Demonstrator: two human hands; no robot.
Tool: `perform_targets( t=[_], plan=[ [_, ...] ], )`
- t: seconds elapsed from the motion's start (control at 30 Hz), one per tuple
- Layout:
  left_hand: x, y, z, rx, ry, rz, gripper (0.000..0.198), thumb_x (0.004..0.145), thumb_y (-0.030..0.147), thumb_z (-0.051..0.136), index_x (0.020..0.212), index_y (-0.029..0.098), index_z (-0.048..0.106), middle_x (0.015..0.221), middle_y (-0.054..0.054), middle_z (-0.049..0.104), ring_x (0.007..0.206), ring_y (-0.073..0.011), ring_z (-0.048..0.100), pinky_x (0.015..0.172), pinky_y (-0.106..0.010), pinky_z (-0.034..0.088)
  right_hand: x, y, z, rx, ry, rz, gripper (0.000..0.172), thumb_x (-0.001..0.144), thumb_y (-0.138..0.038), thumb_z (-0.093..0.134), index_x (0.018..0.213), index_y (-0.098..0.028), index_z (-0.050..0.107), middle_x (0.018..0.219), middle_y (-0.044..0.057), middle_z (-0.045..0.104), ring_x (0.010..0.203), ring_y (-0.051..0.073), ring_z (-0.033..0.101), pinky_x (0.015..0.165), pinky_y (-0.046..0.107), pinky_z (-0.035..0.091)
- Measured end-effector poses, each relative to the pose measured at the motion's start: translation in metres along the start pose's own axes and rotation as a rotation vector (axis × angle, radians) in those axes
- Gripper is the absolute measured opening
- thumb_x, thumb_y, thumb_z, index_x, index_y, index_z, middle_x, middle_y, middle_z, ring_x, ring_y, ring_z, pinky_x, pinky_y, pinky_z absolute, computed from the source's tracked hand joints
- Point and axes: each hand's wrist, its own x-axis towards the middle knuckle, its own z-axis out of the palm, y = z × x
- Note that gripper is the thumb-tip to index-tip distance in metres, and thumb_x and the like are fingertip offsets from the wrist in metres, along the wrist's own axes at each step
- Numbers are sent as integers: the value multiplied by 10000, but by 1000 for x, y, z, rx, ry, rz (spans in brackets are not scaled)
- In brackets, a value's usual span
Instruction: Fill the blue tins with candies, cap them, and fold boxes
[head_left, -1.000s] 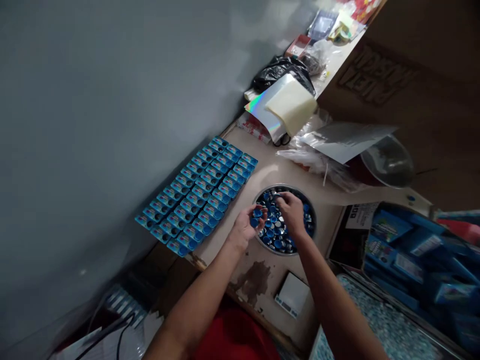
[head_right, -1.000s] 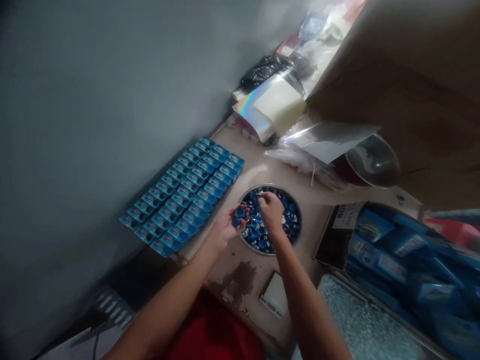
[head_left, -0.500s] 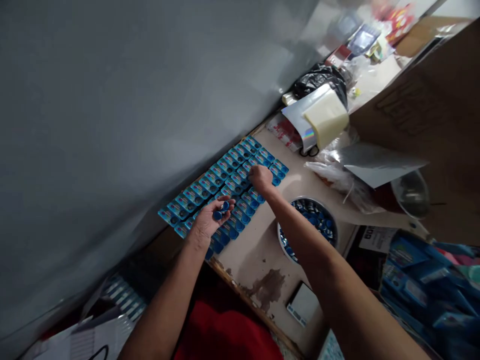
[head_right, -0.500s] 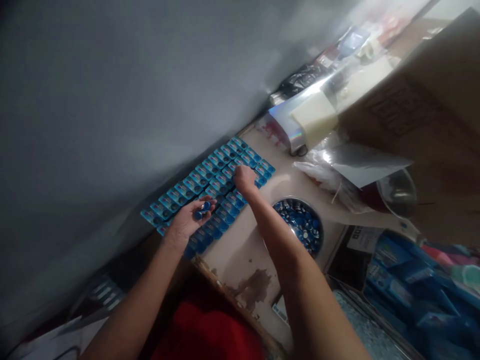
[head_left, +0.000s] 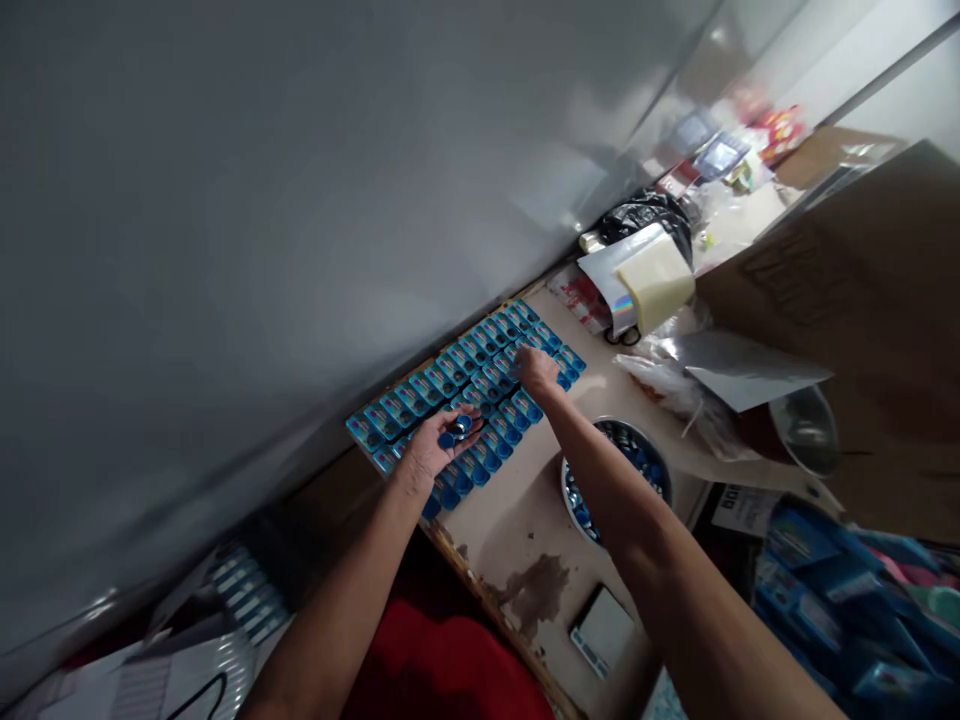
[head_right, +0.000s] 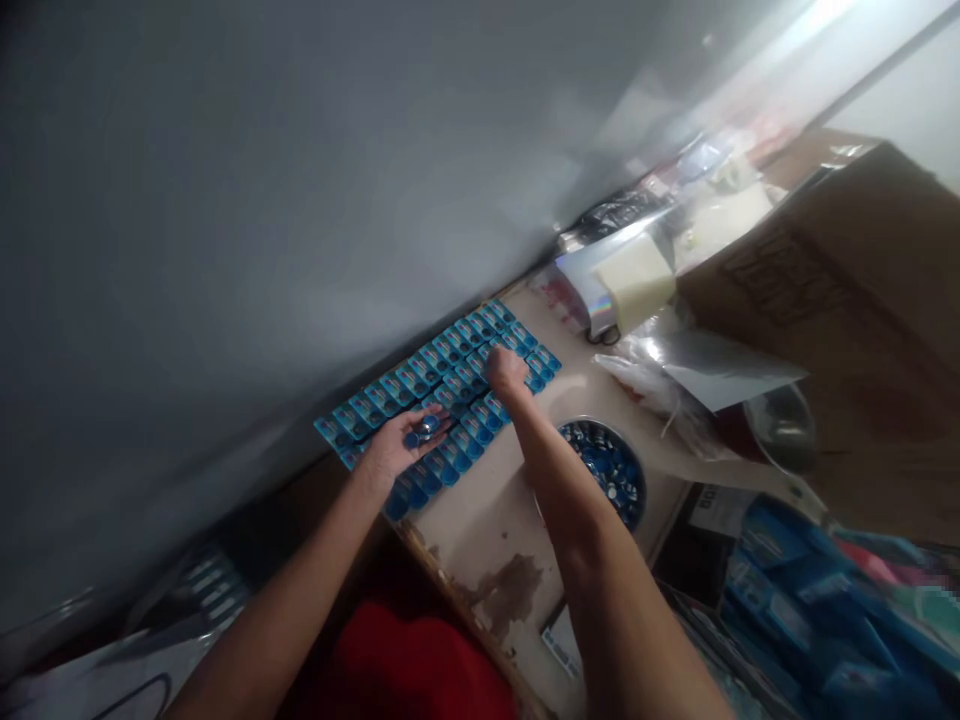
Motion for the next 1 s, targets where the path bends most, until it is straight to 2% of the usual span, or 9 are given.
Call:
perform_targets(
  t=[0.1, 0.2, 0.3, 0.43, 0.57, 0.7, 0.83, 1.0],
  plan=[
    [3, -6, -5, -13, -3, 5, 252, 864, 151, 600, 1068, 80, 729, 1101, -171, 769, 975, -274, 758, 859, -432, 651, -46, -8, 15, 84, 24, -207, 234, 931, -409, 636, 1118, -338, 757, 1078, 14, 763, 997, 195, 695, 859, 295, 511],
    [13, -12, -6, -29, 23, 11, 200, 857, 140, 620, 1009, 91, 739, 1003, -140, 783, 900, -234, 760, 873, -413, 652, -83, -6, 39, 161, -9, -387, 250, 934, -353, 618, 1124, -382, 778, 1051, 2, 757, 927, 174, 699, 837, 270, 512],
    [22, -19, -5, -30, 30, 5, 197, 844, 109, 632, 1000, 113, 751, 965, -108, 786, 902, -209, 756, 908, -402, 646, -97, 3, 57, 225, -5, -407, 233, 899, -259, 622, 992, -348, 816, 967, 24, 758, 875, 184, 703, 800, 266, 507],
    [25, -28, -5, 1, 31, -13, 225, 817, 56, 677, 1015, 111, 767, 1041, -111, 783, 939, -206, 753, 919, -392, 648, -98, 16, 70, 279, 39, -343, 201, 912, -297, 602, 913, -327, 801, 943, 2, 775, 903, 186, 708, 821, 258, 513],
    [22, -29, -2, 14, 34, 0, 195, 787, 45, 747, 973, 99, 766, 1096, -120, 773, 969, -213, 752, 927, -379, 646, -88, 28, 70, 291, 129, -180, 268, 923, -316, 497, 975, -254, 752, 939, 21, 767, 831, 182, 698, 783, 270, 531],
    [19, -18, 3, 33, 41, 2, 174, 818, 118, 765, 991, 101, 767, 1069, -141, 773, 1001, -238, 751, 916, -388, 644, -52, 35, 58, 242, 185, -53, 294, 871, -273, 477, 1034, -188, 706, 927, 47, 757, 806, 186, 676, 725, 262, 501],
    [17, -4, 8, 65, 24, 4, 207, 811, 82, 727, 1011, 105, 773, 1117, -149, 768, 1028, -238, 744, 914, -364, 634, -17, 27, 49, 143, 148, -63, 206, 843, -251, 555, 959, -228, 724, 986, 32, 755, 895, 186, 667, 776, 263, 453],
    [20, 6, 7, 65, -10, -49, 229, 842, 119, 655, 1034, 91, 777, 1147, -177, 760, 1062, -268, 733, 876, -364, 634, 10, 16, 46, 6, 32, -39, 103, 823, -275, 652, 900, -245, 714, 1052, 40, 736, 942, 208, 651, 712, 274, 394]
  ],
)
